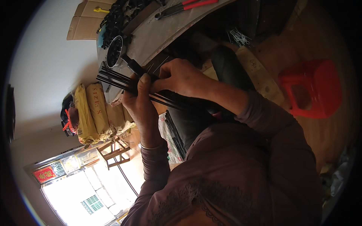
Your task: Assembling and bundling wire harnesses using pliers and adhesive tape.
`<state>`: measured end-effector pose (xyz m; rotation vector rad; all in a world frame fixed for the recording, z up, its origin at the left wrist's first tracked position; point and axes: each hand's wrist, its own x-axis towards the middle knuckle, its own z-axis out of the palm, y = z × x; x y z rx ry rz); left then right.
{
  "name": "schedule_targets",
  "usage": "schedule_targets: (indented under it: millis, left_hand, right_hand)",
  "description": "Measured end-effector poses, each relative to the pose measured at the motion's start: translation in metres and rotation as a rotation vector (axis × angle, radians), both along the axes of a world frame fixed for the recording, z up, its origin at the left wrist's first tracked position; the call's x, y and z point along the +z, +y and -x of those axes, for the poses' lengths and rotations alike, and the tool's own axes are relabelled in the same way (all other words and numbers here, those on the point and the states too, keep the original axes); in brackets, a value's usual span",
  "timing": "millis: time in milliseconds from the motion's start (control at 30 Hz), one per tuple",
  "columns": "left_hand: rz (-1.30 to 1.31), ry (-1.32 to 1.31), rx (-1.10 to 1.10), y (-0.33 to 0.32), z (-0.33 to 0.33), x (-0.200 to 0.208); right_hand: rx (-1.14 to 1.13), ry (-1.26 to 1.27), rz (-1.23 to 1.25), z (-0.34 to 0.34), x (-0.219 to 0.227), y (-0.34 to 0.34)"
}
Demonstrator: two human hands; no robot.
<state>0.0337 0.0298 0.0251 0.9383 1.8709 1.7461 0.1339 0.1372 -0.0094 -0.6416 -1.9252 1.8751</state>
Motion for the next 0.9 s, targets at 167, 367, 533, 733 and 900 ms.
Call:
schedule_targets:
  millis: [167, 367, 533, 733, 900]
  left_hand:
    - [-0.029, 0.031, -0.039, -0.002, -0.001, -0.003]
    - [-0.098, -0.129, -0.049, 0.001, 0.011, -0.013]
    - [-0.152, -0.257, -0.047, 0.000, 0.005, -0.010]
    - [-0.155, -0.338, -0.079, -0.006, 0.007, -0.011]
    - [-0.123, -0.275, -0.004, -0.006, -0.003, -0.008]
  right_hand:
    - [0.202, 0.013, 0.358, 0.000, -0.006, 0.013]
    - [0.083, 0.071, 0.122, -0.001, -0.005, -0.001]
    - [0.050, 0.128, 0.081, 0.004, -0.010, -0.004]
    - [0.004, 0.107, 0.085, 0.003, -0.009, -0.007]
    - [0.043, 0.071, 0.127, 0.006, -0.010, -0.009]
